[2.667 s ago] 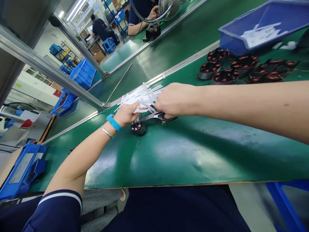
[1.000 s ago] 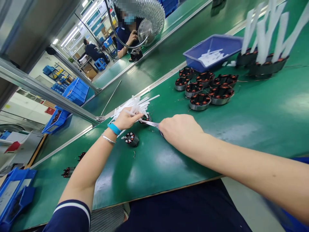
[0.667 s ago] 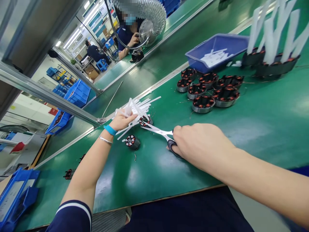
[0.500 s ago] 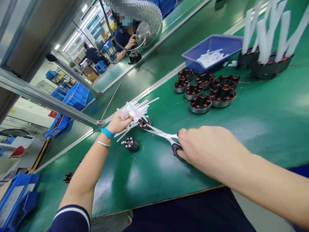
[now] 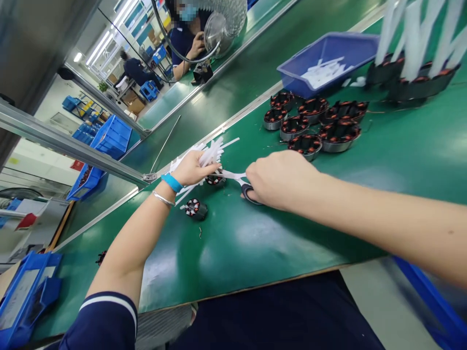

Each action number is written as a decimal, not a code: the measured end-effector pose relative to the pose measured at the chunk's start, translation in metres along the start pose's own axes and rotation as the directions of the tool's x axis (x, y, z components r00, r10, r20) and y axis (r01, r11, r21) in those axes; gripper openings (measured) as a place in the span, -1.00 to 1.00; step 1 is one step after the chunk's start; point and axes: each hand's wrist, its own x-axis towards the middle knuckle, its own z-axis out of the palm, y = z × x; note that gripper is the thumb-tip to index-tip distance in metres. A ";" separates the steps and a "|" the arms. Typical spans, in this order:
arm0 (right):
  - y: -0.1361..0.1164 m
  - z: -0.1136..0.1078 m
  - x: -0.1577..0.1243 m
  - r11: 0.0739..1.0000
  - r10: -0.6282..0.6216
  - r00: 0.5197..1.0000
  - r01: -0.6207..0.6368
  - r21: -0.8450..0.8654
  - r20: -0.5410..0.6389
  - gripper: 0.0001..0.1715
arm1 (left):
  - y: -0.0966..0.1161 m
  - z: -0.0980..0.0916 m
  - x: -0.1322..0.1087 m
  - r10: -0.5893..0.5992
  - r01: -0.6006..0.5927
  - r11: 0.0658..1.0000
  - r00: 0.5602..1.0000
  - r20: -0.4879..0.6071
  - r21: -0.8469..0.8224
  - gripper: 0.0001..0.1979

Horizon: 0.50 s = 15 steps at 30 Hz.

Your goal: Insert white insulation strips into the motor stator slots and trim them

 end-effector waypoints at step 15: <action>0.020 -0.002 0.026 0.967 -0.081 0.990 0.105 -0.230 0.115 -0.77 | -0.018 -0.006 -0.001 -0.041 0.040 0.998 0.999 -0.032 -0.039 -0.72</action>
